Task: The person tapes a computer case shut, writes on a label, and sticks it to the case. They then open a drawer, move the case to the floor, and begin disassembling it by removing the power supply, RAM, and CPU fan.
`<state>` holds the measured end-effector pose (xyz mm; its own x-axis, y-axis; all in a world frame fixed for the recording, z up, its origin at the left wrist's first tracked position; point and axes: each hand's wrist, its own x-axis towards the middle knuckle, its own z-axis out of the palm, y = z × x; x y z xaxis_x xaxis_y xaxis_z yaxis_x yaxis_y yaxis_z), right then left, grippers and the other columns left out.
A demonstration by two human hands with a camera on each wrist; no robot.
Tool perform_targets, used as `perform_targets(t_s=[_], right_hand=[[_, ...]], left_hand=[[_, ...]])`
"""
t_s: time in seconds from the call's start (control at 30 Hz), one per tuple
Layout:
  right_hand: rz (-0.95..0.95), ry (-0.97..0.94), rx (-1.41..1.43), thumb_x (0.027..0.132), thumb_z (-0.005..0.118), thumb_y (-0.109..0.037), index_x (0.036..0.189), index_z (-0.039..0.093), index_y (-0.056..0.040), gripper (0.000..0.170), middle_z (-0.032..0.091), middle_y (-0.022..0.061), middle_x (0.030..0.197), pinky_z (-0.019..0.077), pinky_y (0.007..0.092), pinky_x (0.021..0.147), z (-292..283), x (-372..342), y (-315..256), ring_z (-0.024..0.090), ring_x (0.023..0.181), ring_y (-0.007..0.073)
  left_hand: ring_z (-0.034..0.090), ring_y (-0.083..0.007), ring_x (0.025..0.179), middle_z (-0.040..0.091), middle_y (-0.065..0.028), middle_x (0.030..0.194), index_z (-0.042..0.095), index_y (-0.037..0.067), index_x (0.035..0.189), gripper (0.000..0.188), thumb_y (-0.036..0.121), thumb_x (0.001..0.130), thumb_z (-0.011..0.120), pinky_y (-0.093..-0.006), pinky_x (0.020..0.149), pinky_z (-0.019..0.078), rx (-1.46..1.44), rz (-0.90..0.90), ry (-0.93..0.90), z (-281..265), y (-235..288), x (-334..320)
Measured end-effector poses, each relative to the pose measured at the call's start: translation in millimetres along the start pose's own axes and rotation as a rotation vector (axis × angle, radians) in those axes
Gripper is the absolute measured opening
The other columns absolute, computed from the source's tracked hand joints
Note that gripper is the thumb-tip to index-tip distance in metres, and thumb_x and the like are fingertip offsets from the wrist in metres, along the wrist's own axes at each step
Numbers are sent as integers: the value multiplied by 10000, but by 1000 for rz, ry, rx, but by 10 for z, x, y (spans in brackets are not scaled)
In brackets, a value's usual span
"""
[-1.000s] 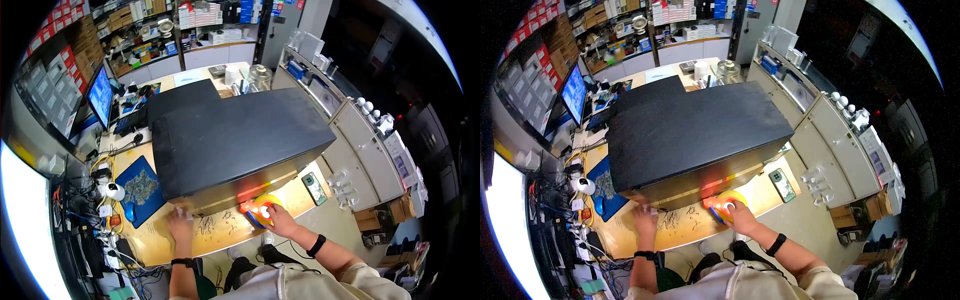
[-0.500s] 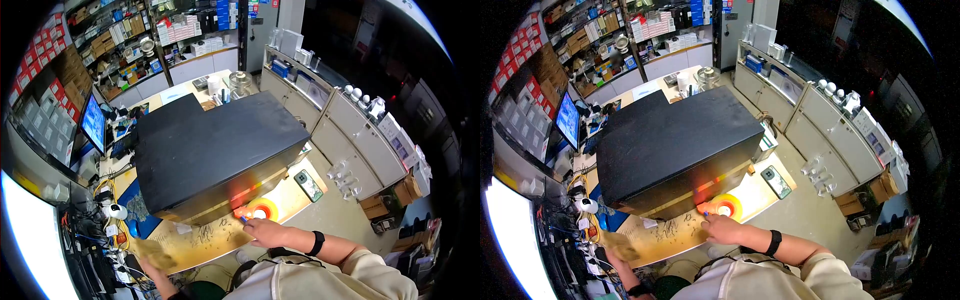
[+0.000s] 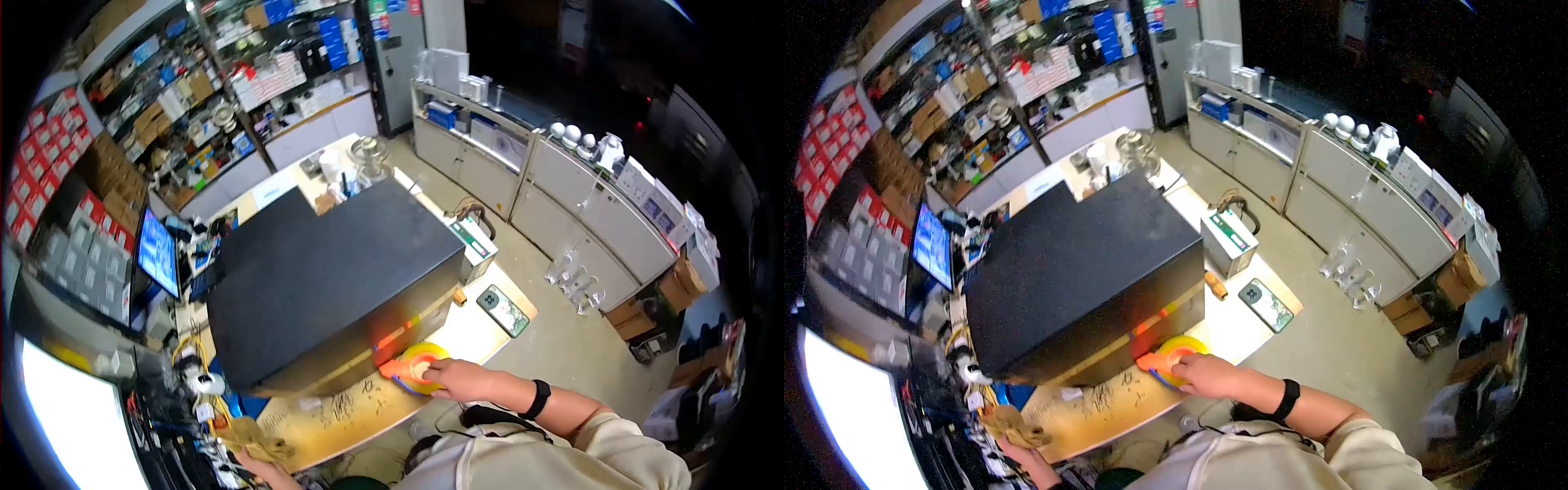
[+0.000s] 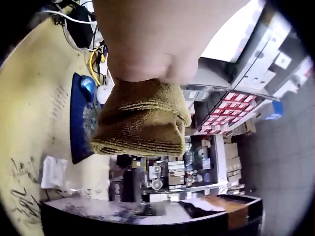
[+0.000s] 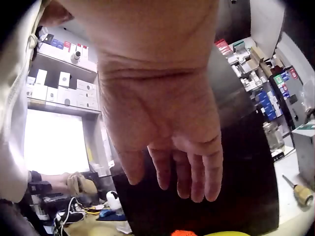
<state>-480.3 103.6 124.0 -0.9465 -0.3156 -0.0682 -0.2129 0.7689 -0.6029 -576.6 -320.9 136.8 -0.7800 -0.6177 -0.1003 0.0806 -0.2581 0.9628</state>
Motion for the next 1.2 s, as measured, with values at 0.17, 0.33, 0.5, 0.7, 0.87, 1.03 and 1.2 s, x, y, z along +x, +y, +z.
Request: perform_targets(t_s=[0.17, 0.33, 0.5, 0.7, 0.87, 1.03, 1.2], right_hand=[[133, -11, 108, 779, 627, -200, 1059, 527, -43, 337, 558, 169, 973, 469, 432, 745, -151, -264, 231, 566, 922, 349], [52, 59, 172, 791, 599, -203, 951, 560, -62, 216, 582, 162, 826, 471, 426, 684, -438, -473, 775, 586, 783, 349], [69, 163, 306, 840, 541, -216, 815, 582, -72, 152, 588, 158, 692, 463, 427, 630, -1035, -1007, 1638, 593, 698, 347], [120, 277, 373, 834, 596, -267, 800, 601, -89, 182, 604, 138, 665, 463, 426, 576, -1699, -1944, 2839, 581, 625, 351], [152, 259, 439, 833, 611, -241, 786, 596, -75, 173, 587, 153, 657, 457, 398, 554, -2215, -2254, 3334, 564, 607, 352], [135, 249, 472, 832, 618, -226, 756, 573, -47, 200, 560, 171, 640, 438, 398, 532, -2296, -2275, 3597, 537, 594, 368], [103, 143, 528, 828, 629, -232, 686, 551, -13, 273, 535, 180, 613, 418, 386, 512, -2342, -2084, 3601, 499, 555, 360]], left_hand=[[384, -357, 1240, 338, -227, 1386, 270, -22, 1378, 606, 98, 831, 503, -366, 1045, 285, 1166, 351, -198, -379, -709, 515], [465, -290, 1154, 480, -187, 1246, 351, -34, 1328, 481, 116, 901, 514, -335, 987, 355, 945, 816, 88, 201, -348, -514], [509, -153, 876, 509, -84, 947, 459, -42, 1153, 264, 118, 944, 459, -256, 833, 416, 833, 509, -89, 852, -626, -1809], [573, -224, 867, 610, -130, 909, 577, -35, 877, 79, 8, 836, 526, -321, 827, 442, 696, 644, -427, 2681, -1171, -3599], [599, -251, 771, 649, -140, 813, 580, -15, 654, 169, 71, 791, 532, -324, 718, 461, 677, 524, -662, 3624, -1197, -4474], [610, -246, 788, 651, -126, 798, 589, -14, 666, 207, 126, 816, 558, -316, 735, 464, 730, 615, -764, 3715, -1278, -4602], [612, -234, 786, 643, -126, 810, 594, -17, 750, 90, 54, 806, 586, -288, 737, 466, 786, 427, -547, 3567, -1266, -4740]])
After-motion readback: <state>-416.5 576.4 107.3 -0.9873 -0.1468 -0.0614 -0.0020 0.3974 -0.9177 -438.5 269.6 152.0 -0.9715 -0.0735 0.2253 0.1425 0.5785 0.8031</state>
